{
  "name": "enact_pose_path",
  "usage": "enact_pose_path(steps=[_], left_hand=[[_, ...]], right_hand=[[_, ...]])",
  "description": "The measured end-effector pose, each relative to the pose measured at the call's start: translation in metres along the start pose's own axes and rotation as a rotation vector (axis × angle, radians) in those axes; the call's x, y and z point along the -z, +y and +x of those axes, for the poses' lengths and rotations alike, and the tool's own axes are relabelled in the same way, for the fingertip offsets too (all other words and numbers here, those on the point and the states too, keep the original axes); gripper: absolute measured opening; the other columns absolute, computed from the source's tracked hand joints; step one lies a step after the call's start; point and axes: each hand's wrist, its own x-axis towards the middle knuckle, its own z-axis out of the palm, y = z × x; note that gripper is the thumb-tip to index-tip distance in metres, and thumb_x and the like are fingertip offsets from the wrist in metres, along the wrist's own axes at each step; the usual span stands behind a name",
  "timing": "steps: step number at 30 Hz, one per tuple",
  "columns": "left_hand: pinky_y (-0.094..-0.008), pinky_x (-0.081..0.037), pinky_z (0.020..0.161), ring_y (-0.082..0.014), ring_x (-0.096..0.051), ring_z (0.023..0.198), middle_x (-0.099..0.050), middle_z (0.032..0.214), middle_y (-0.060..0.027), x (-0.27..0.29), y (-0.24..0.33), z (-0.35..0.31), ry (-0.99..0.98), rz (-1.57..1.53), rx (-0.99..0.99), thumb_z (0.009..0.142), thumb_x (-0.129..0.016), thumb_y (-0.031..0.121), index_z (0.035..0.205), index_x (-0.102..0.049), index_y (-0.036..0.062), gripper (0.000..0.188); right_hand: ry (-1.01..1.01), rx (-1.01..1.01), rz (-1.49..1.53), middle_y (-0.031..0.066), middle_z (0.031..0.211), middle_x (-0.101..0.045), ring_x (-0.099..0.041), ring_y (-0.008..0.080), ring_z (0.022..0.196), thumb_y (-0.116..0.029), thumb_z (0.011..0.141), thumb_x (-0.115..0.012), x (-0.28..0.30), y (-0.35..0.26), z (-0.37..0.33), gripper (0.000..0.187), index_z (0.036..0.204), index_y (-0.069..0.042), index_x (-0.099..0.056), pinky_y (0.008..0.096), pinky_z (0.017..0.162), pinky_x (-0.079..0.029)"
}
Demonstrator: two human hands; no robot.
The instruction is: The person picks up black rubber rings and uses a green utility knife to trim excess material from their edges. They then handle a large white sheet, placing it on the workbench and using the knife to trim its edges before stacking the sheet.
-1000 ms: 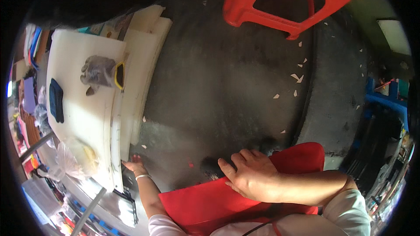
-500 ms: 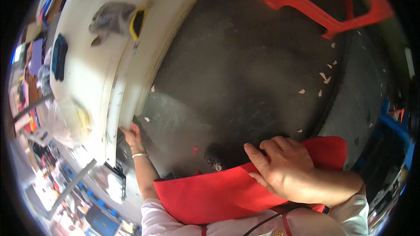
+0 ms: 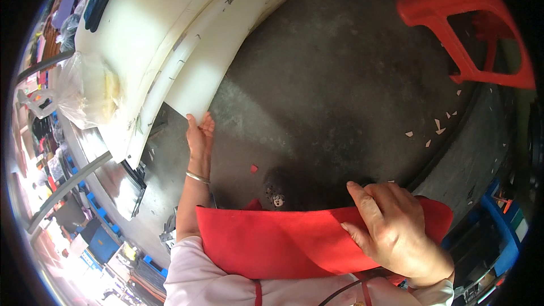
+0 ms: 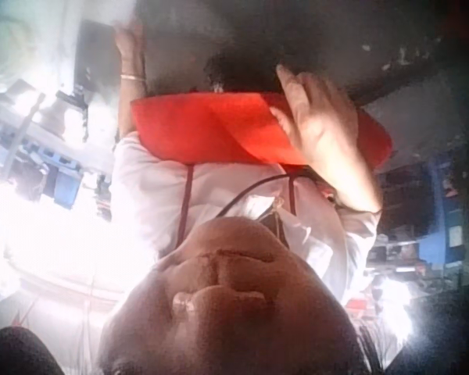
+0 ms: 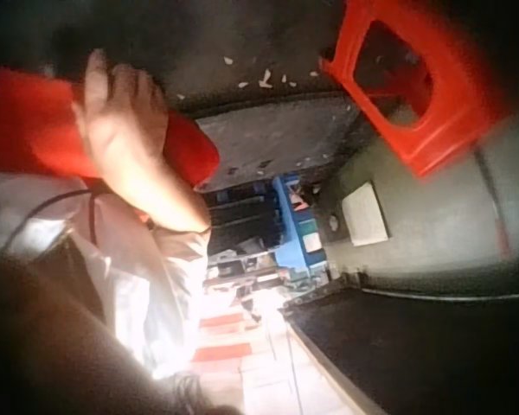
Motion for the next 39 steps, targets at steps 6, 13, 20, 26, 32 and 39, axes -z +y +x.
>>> enact_pose_path(steps=[6, 13, 20, 26, 32, 39], left_hand=[[-0.0355, -0.052, 0.088, -0.0228, -0.063, 0.092, -0.062, 0.11, -0.0196, -0.029, -0.039, -0.047, -0.099, -0.097, 0.114, 0.102, -0.041, 0.044, 0.127, -0.045, -0.0029, 0.054], [-0.0397, -0.046, 0.1, -0.025, -0.06, 0.11, -0.059, 0.123, -0.0192, -0.042, -0.087, -0.125, -0.428, -0.034, 0.392, 0.101, -0.039, 0.048, 0.127, -0.046, -0.0022, 0.057], [-0.0428, -0.043, 0.101, -0.0269, -0.057, 0.116, -0.058, 0.126, -0.0166, -0.043, -0.088, -0.136, -0.505, 0.008, 0.506, 0.101, -0.043, 0.041, 0.134, -0.042, -0.0026, 0.054], [-0.0455, -0.039, 0.106, -0.0289, -0.051, 0.124, -0.052, 0.134, -0.0177, -0.043, -0.051, -0.094, -0.09, -0.227, 0.231, 0.104, -0.034, 0.04, 0.137, -0.037, -0.0028, 0.054], [-0.0443, -0.036, 0.109, -0.0299, -0.044, 0.13, -0.042, 0.142, -0.018, -0.046, -0.044, -0.081, -0.271, -0.28, 0.153, 0.106, -0.03, 0.034, 0.14, -0.032, -0.0042, 0.051], [-0.0446, -0.035, 0.109, -0.0313, -0.041, 0.133, -0.038, 0.145, -0.0182, -0.042, -0.044, -0.08, -0.312, -0.214, 0.172, 0.106, -0.026, 0.036, 0.142, -0.029, -0.0045, 0.054]], right_hand=[[0.002, -0.006, 0.012, 0.0115, 0.092, -0.056, -0.057, 0.0263, 0.082, -0.021, 0.073, -0.076, -0.006, -0.002, 0.014, 0.057, 0.122, 0.001, -0.056, 0.0374, 0.069, -0.05], [-0.096, -0.09, 0.096, 0.0186, 0.101, -0.059, -0.06, 0.034, 0.094, -0.022, 0.08, -0.073, -0.022, 0.021, 0.05, 0.069, 0.136, 0.0, -0.04, 0.0412, 0.08, -0.05], [-0.212, -0.455, 0.591, 0.0226, 0.121, -0.056, -0.062, 0.0263, 0.103, -0.037, 0.085, -0.071, -0.067, 0.042, 0.113, 0.08, 0.143, 0.002, -0.031, 0.0355, 0.084, -0.052], [0.001, -0.624, 0.757, 0.018, 0.121, -0.058, -0.058, 0.0225, 0.11, -0.04, 0.089, -0.068, -0.103, 0.076, 0.159, 0.084, 0.147, 0.003, -0.025, 0.0351, 0.087, -0.053], [0.151, -0.626, 0.801, 0.0213, 0.123, -0.058, -0.061, 0.0265, 0.109, -0.045, 0.084, -0.071, -0.123, 0.091, 0.2, 0.088, 0.142, 0.007, -0.031, 0.0375, 0.087, -0.051], [0.303, -0.659, 1.355, 0.0132, 0.121, -0.059, -0.059, 0.0252, 0.107, -0.036, 0.086, -0.072, -0.113, 0.116, 0.253, 0.065, 0.132, 0.002, -0.046, 0.0397, 0.092, -0.049]])
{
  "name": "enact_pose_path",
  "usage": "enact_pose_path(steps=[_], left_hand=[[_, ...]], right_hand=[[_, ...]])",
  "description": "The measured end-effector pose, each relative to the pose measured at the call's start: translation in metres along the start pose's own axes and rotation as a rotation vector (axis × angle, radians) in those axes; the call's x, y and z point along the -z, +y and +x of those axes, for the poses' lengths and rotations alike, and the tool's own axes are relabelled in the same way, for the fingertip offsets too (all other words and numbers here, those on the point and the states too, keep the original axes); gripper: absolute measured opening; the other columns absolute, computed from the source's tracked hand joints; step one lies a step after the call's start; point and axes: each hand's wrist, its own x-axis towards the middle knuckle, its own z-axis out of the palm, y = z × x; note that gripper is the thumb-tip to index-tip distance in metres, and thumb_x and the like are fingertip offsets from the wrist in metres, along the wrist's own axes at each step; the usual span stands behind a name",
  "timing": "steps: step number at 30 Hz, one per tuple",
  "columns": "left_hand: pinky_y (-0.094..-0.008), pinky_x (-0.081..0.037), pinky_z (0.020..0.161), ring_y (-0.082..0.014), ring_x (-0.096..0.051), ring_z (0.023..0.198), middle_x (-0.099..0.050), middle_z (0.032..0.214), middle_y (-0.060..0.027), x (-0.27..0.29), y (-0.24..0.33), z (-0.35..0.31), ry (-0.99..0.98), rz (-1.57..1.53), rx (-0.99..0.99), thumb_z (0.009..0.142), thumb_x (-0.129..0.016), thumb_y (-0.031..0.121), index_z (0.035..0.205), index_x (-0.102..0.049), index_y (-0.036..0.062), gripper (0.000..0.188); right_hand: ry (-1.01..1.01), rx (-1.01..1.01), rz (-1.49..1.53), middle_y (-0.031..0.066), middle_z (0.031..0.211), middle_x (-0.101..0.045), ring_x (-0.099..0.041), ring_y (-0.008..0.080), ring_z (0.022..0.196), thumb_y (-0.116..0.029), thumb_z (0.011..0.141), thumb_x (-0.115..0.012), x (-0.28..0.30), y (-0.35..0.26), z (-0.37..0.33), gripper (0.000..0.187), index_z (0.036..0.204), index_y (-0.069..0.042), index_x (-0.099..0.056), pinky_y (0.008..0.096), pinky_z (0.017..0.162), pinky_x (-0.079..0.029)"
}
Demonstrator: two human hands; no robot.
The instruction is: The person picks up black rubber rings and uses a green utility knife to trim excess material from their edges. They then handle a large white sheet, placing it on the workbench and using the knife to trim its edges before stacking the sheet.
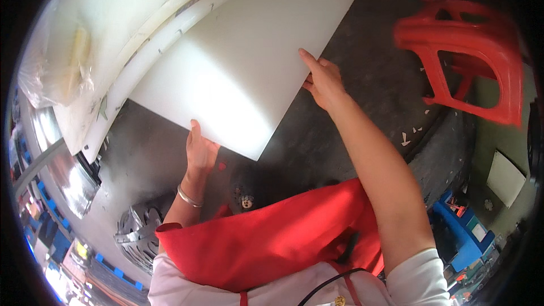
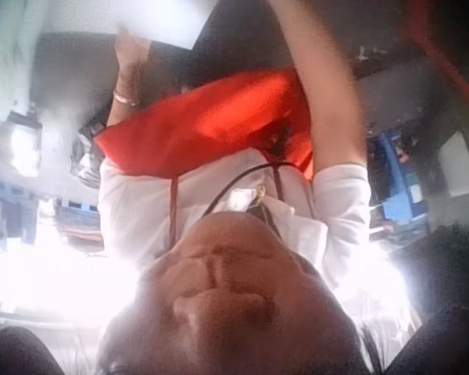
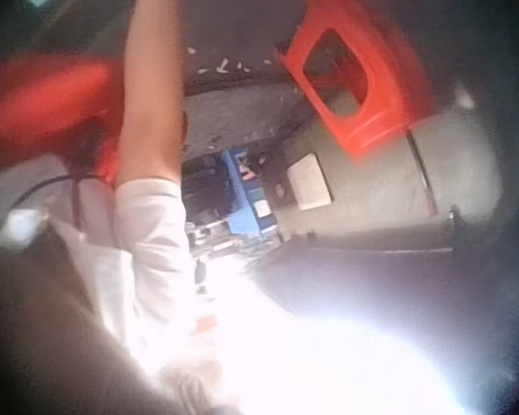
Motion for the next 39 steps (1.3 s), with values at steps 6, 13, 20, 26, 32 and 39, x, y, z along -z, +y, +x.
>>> enact_pose_path(steps=[6, 13, 20, 26, 32, 39], left_hand=[[-0.0444, -0.034, 0.11, -0.0294, -0.041, 0.133, -0.039, 0.146, -0.0152, -0.009, -0.004, 0.0, 0.1, -0.101, 0.002, 0.105, -0.029, 0.039, 0.144, -0.029, -0.0012, 0.056], [-0.0392, -0.041, 0.102, -0.0255, -0.051, 0.121, -0.05, 0.135, -0.0084, -0.003, -0.014, -0.01, 0.219, -0.223, -0.028, 0.103, -0.03, 0.047, 0.141, -0.038, 0.0051, 0.057], [-0.0383, -0.049, 0.094, -0.0248, -0.057, 0.111, -0.055, 0.127, -0.0116, 0.058, -0.033, -0.072, 0.407, 0.036, 0.071, 0.1, -0.039, 0.052, 0.136, -0.041, -0.0052, 0.067], [-0.0389, -0.051, 0.09, -0.0273, -0.06, 0.105, -0.057, 0.121, -0.0199, 0.041, -0.072, -0.168, 0.479, 0.164, 0.098, 0.1, -0.042, 0.05, 0.128, -0.043, -0.0148, 0.07], [-0.0402, -0.051, 0.088, -0.027, -0.059, 0.104, -0.056, 0.12, -0.0222, 0.016, -0.077, -0.264, 0.588, 0.187, 0.216, 0.096, -0.049, 0.054, 0.122, -0.045, -0.0179, 0.077], [-0.037, -0.052, 0.079, -0.0228, -0.061, 0.096, -0.062, 0.112, -0.0197, -0.013, -0.056, -0.426, 0.586, 0.353, 0.414, 0.095, -0.053, 0.051, 0.115, -0.053, -0.0193, 0.073]], right_hand=[[-0.053, 0.071, 0.362, 0.0086, 0.125, -0.058, -0.057, 0.0226, 0.11, -0.023, 0.09, -0.068, -0.011, 0.008, 0.017, 0.046, 0.129, -0.003, -0.052, 0.0392, 0.092, -0.049], [-0.079, 0.044, 0.518, 0.0076, 0.123, -0.058, -0.056, 0.0214, 0.11, -0.022, 0.091, -0.069, -0.029, 0.044, -0.014, 0.045, 0.129, -0.004, -0.052, 0.0367, 0.09, -0.048], [0.067, -0.028, 0.592, 0.0081, 0.132, -0.054, -0.051, 0.0187, 0.119, -0.02, 0.091, -0.068, -0.024, 0.108, -0.096, 0.049, 0.131, -0.001, -0.047, 0.0343, 0.105, -0.039], [0.224, -0.222, 0.538, 0.0077, 0.127, -0.057, -0.054, 0.0202, 0.116, -0.023, 0.09, -0.07, 0.026, 0.121, -0.188, 0.051, 0.13, 0.0, -0.049, 0.0348, 0.101, -0.045], [0.324, -0.152, 0.483, 0.0101, 0.123, -0.057, -0.057, 0.0217, 0.111, -0.026, 0.092, -0.067, 0.062, 0.14, -0.299, 0.047, 0.123, 0.004, -0.05, 0.0371, 0.097, -0.047], [0.418, -0.11, 0.412, 0.015, 0.135, -0.049, -0.051, 0.0246, 0.12, -0.02, 0.092, -0.066, 0.092, 0.126, -0.487, 0.056, 0.134, 0.009, -0.042, 0.0407, 0.101, -0.044]])
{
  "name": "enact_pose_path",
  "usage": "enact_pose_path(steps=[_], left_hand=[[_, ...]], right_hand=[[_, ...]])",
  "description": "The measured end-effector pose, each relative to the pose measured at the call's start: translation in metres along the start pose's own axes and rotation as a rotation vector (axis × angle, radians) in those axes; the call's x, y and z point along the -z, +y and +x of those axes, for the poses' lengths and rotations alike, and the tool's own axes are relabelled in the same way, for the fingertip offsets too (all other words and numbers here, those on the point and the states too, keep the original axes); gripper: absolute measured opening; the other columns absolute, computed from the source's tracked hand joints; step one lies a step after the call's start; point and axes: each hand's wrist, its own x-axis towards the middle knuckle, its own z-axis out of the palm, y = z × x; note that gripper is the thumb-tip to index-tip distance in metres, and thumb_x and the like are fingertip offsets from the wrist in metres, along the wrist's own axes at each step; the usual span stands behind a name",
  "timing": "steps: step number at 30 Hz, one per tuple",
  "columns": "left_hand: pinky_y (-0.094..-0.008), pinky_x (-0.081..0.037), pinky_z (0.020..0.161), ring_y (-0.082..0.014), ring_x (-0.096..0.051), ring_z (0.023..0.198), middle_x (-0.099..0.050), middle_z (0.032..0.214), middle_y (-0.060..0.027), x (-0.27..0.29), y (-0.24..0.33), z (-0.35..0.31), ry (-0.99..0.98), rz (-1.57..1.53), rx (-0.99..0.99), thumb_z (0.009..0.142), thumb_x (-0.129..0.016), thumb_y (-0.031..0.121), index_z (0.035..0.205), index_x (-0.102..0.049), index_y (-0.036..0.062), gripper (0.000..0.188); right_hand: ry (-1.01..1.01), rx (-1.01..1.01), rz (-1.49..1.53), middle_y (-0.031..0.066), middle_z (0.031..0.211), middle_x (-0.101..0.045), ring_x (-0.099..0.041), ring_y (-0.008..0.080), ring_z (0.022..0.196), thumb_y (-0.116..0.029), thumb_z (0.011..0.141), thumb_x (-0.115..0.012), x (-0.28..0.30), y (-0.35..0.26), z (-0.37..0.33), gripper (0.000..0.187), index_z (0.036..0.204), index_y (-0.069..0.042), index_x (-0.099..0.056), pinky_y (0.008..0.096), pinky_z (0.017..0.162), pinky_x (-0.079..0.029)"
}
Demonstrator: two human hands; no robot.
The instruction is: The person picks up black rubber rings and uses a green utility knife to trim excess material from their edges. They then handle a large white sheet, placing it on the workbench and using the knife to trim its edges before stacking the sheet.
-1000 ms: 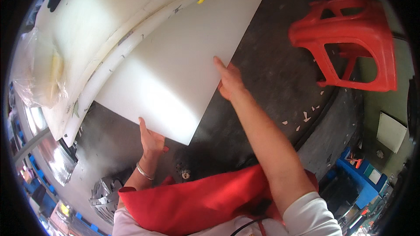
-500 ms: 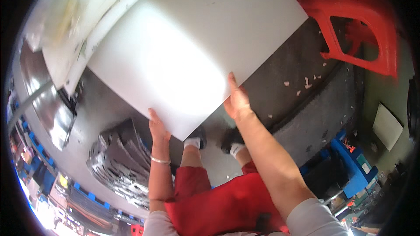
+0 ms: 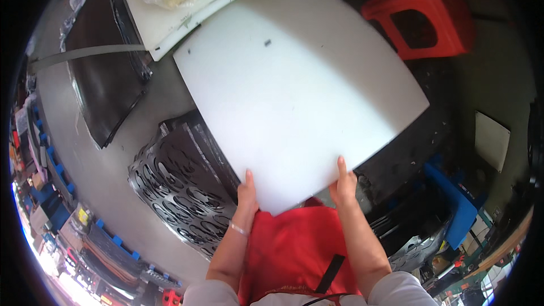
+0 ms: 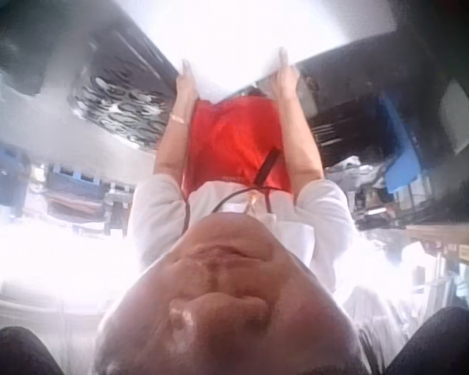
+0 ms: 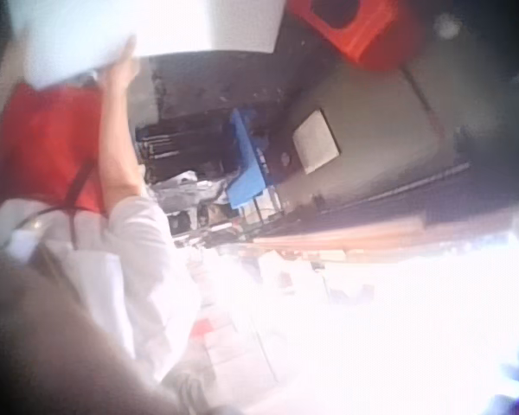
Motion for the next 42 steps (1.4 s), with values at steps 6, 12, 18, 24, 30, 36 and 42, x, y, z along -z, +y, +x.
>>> enact_pose_path(steps=[6, 12, 18, 24, 30, 36, 42], left_hand=[[-0.0351, -0.053, 0.082, -0.0225, -0.063, 0.096, -0.065, 0.109, -0.0178, 0.081, -0.014, -0.118, -0.133, 0.447, 0.069, 0.095, -0.057, 0.046, 0.119, -0.055, -0.0144, 0.065], [-0.0359, -0.052, 0.086, -0.0226, -0.063, 0.099, -0.062, 0.117, -0.0167, 0.139, -0.039, -0.203, -0.197, 0.221, 0.22, 0.095, -0.056, 0.049, 0.124, -0.053, -0.0107, 0.067], [-0.0366, -0.051, 0.089, -0.0248, -0.063, 0.104, -0.063, 0.119, -0.0164, 0.194, -0.005, -0.194, -0.336, 0.21, 0.339, 0.094, -0.058, 0.047, 0.125, -0.054, -0.0084, 0.064], [-0.0426, -0.052, 0.09, -0.0286, -0.062, 0.107, -0.06, 0.124, -0.018, 0.209, 0.029, -0.165, -0.388, 0.277, 0.36, 0.097, -0.053, 0.045, 0.129, -0.05, -0.0067, 0.062], [-0.0428, -0.051, 0.095, -0.0294, -0.061, 0.112, -0.058, 0.129, -0.0151, 0.189, 0.042, -0.166, -0.271, 0.432, 0.444, 0.099, -0.047, 0.048, 0.133, -0.049, -0.0031, 0.061], [-0.0464, -0.047, 0.098, -0.0299, -0.054, 0.121, -0.053, 0.135, -0.0143, 0.175, 0.016, -0.171, -0.368, 0.419, 0.44, 0.097, -0.034, 0.061, 0.139, -0.043, -0.0012, 0.075], [-0.0402, -0.043, 0.102, -0.0271, -0.05, 0.125, -0.053, 0.136, -0.0133, 0.188, -0.038, -0.106, -0.161, 0.313, 0.344, 0.1, -0.032, 0.056, 0.137, -0.046, 0.0019, 0.067]], right_hand=[[0.084, 0.076, -0.26, 0.0046, 0.076, -0.063, -0.051, 0.0071, 0.058, -0.012, 0.088, -0.071, 0.063, -0.003, -0.136, 0.022, 0.074, 0.001, -0.06, 0.0242, 0.049, -0.042], [0.022, 0.157, -0.374, 0.0021, 0.073, -0.066, -0.057, 0.0067, 0.061, -0.011, 0.088, -0.07, 0.088, -0.016, -0.253, 0.018, 0.085, 0.007, -0.066, 0.0225, 0.055, -0.047], [-0.247, 0.062, -0.991, 0.0138, 0.056, -0.066, -0.067, 0.0159, 0.052, -0.026, 0.089, -0.068, 0.058, -0.042, -0.297, 0.045, 0.06, 0.008, -0.063, 0.0277, 0.048, -0.053], [-0.707, 0.409, -1.621, 0.0165, 0.066, -0.063, -0.064, 0.0339, 0.064, -0.039, 0.085, -0.067, 0.053, -0.126, -0.292, 0.039, 0.069, -0.004, -0.066, 0.0412, 0.062, -0.052], [0.267, 1.323, -1.7, 0.0134, 0.087, -0.061, -0.061, 0.0285, 0.082, -0.027, 0.076, -0.075, 0.055, -0.279, -0.194, 0.031, 0.093, -0.006, -0.059, 0.0384, 0.067, -0.051], [-0.289, -0.041, -2.294, 0.0165, 0.136, -0.053, -0.045, 0.0347, 0.131, -0.062, 0.095, -0.033, 0.041, -0.308, -0.044, 0.071, 0.127, -0.004, -0.06, 0.044, 0.108, -0.036], [0.047, -0.002, -1.957, 0.0193, 0.128, -0.059, -0.052, 0.0311, 0.125, -0.058, 0.096, -0.033, 0.065, -0.247, 0.017, 0.071, 0.12, 0.001, -0.063, 0.0396, 0.105, -0.04]])
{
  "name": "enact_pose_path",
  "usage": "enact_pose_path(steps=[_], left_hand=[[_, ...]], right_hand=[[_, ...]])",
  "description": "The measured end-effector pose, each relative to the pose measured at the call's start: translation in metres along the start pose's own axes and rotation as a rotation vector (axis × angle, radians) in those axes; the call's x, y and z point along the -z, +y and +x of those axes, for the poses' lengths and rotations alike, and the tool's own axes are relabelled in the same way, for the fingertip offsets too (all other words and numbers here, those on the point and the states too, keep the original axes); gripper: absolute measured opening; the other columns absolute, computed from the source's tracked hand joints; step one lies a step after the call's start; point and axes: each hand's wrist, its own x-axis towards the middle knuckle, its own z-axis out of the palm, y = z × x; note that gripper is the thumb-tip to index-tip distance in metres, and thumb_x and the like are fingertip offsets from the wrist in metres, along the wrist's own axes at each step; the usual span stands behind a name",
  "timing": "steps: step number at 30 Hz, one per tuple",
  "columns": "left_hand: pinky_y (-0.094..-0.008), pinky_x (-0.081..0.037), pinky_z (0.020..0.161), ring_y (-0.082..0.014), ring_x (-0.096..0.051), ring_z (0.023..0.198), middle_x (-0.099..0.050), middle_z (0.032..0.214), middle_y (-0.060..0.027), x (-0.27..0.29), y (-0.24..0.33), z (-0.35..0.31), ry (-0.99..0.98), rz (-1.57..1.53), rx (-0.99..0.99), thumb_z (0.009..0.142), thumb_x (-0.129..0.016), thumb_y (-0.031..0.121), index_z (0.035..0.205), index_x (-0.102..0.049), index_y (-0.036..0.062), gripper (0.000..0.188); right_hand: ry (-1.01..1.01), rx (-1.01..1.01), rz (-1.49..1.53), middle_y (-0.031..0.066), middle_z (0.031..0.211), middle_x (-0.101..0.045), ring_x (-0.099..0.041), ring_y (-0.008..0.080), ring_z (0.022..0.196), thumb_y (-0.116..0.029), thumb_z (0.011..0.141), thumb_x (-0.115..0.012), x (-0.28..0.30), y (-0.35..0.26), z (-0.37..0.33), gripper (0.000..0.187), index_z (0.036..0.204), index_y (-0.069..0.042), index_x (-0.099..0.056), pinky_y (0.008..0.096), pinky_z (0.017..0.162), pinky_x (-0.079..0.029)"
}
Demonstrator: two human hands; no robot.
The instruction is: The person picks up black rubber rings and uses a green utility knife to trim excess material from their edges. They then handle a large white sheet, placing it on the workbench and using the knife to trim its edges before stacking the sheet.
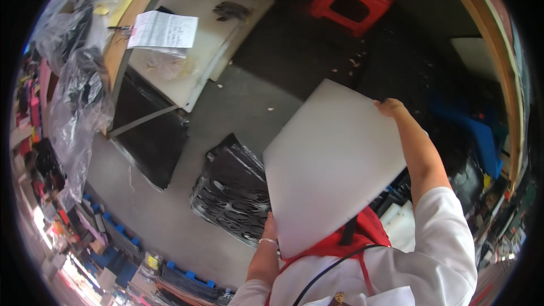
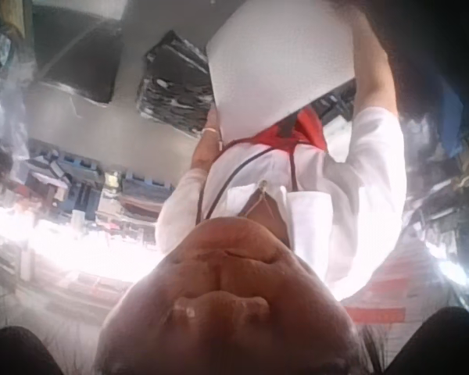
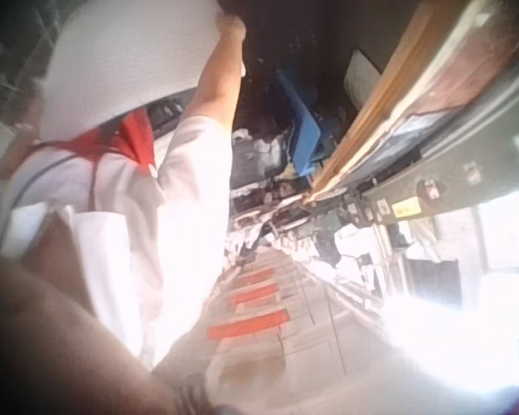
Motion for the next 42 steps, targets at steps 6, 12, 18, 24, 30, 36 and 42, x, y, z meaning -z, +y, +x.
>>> enact_pose_path(steps=[6, 12, 18, 24, 30, 36, 42], left_hand=[[-0.0374, -0.046, 0.093, -0.0263, -0.063, 0.104, -0.066, 0.113, -0.0163, 0.009, -0.005, 0.059, 0.189, 0.556, -0.134, 0.101, -0.029, 0.05, 0.125, -0.056, -0.0061, 0.067], [-0.0465, -0.046, 0.091, -0.0467, -0.057, 0.11, -0.061, 0.11, -0.0354, -0.005, 0.023, -0.027, 0.487, 0.71, -0.233, 0.1, -0.032, 0.05, 0.108, -0.059, -0.0161, 0.072], [-0.0494, -0.044, 0.092, -0.0472, -0.057, 0.107, -0.061, 0.104, -0.0358, -0.006, 0.029, -0.13, 0.58, 0.82, -0.404, 0.1, -0.031, 0.046, 0.098, -0.064, -0.0141, 0.068], [-0.0474, -0.046, 0.09, -0.0455, -0.06, 0.105, -0.064, 0.105, -0.0323, -0.011, 0.051, -0.185, 0.59, 0.843, -0.631, 0.101, -0.031, 0.043, 0.103, -0.063, -0.0133, 0.065], [-0.042, -0.046, 0.089, -0.0393, -0.063, 0.103, -0.065, 0.107, -0.0298, 0.004, 0.053, -0.213, 0.613, 0.807, -0.841, 0.103, -0.031, 0.041, 0.107, -0.063, -0.0127, 0.063], [-0.0378, -0.044, 0.097, -0.029, -0.057, 0.114, -0.06, 0.126, -0.0168, 0.067, 0.011, -0.244, 0.293, 0.274, -0.997, 0.103, -0.035, 0.043, 0.127, -0.054, -0.0072, 0.059], [-0.0404, -0.044, 0.096, -0.0293, -0.055, 0.115, -0.055, 0.132, -0.0146, 0.079, -0.004, -0.29, -0.057, -0.044, -1.183, 0.102, -0.036, 0.042, 0.132, -0.05, -0.0048, 0.057]], right_hand=[[0.085, -0.212, 0.08, 0.0142, 0.129, -0.06, -0.054, 0.0304, 0.124, -0.015, 0.092, -0.044, -0.012, -0.01, -0.004, 0.036, 0.122, -0.011, -0.065, 0.04, 0.101, -0.045], [0.069, -0.059, 0.169, 0.0186, 0.126, -0.06, -0.056, 0.0347, 0.12, -0.029, 0.094, -0.045, -0.059, 0.066, -0.044, 0.039, 0.119, -0.007, -0.065, 0.0431, 0.1, -0.046], [0.05, -0.166, 0.339, 0.0261, 0.123, -0.059, -0.055, 0.0364, 0.12, -0.053, 0.094, -0.046, -0.112, 0.143, -0.139, 0.062, 0.117, 0.002, -0.063, 0.0428, 0.101, -0.044], [0.146, -0.171, 0.518, 0.0255, 0.118, -0.062, -0.059, 0.0375, 0.113, -0.054, 0.09, -0.052, -0.128, 0.179, -0.225, 0.066, 0.117, 0.005, -0.062, 0.0442, 0.096, -0.047], [0.347, -0.257, 0.704, 0.0233, 0.112, -0.066, -0.063, 0.0364, 0.106, -0.054, 0.089, -0.055, -0.157, 0.189, -0.296, 0.062, 0.113, 0.003, -0.065, 0.0441, 0.091, -0.049], [0.46, -0.119, 0.747, 0.0189, 0.098, -0.069, -0.067, 0.0327, 0.095, -0.054, 0.088, -0.059, -0.16, 0.184, -0.368, 0.057, 0.099, 0.001, -0.069, 0.0435, 0.082, -0.053], [0.621, 0.117, 0.889, 0.0185, 0.092, -0.07, -0.068, 0.033, 0.09, -0.055, 0.086, -0.06, -0.137, 0.178, -0.423, 0.057, 0.097, 0.0, -0.067, 0.0428, 0.081, -0.052]])
